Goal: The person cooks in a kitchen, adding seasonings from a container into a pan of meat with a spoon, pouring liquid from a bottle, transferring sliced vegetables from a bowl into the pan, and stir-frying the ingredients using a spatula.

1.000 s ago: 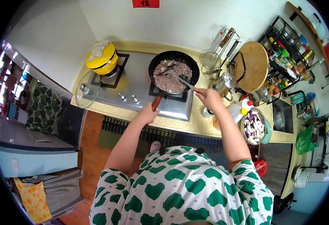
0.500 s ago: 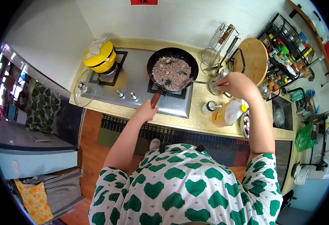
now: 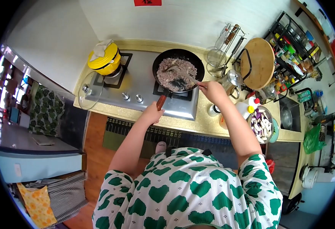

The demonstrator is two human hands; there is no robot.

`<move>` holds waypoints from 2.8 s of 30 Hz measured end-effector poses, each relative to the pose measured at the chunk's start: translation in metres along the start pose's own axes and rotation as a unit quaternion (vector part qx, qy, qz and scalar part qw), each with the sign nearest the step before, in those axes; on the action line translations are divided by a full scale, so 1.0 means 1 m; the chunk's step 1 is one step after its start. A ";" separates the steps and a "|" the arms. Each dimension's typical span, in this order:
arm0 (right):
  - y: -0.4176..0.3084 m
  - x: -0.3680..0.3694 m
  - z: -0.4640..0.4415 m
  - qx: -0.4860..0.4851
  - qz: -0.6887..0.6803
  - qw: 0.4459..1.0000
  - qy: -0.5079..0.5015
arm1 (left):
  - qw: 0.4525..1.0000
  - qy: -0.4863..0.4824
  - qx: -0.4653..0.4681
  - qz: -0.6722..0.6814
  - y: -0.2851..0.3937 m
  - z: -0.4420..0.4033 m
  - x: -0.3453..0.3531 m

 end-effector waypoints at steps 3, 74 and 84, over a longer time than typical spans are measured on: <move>0.021 -0.038 0.019 0.009 0.052 0.998 -0.021 | 1.000 0.003 -0.004 -0.003 0.001 0.001 0.000; -0.128 -0.181 0.056 -0.499 -0.278 0.821 -0.006 | 0.967 -0.062 0.246 0.000 0.171 0.183 -0.072; -0.128 -0.104 0.011 -0.156 -0.639 0.752 0.030 | 0.966 -0.062 0.239 -0.078 0.158 0.131 -0.134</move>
Point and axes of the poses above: each hand's wrist, its own z-axis away from the middle knuckle, its own x-axis out of the palm, y = z × x, the point moved 2 cm from there along -z, towards the middle knuckle, and after that the axes turned 14 degrees about z, right-handed, at the moved point
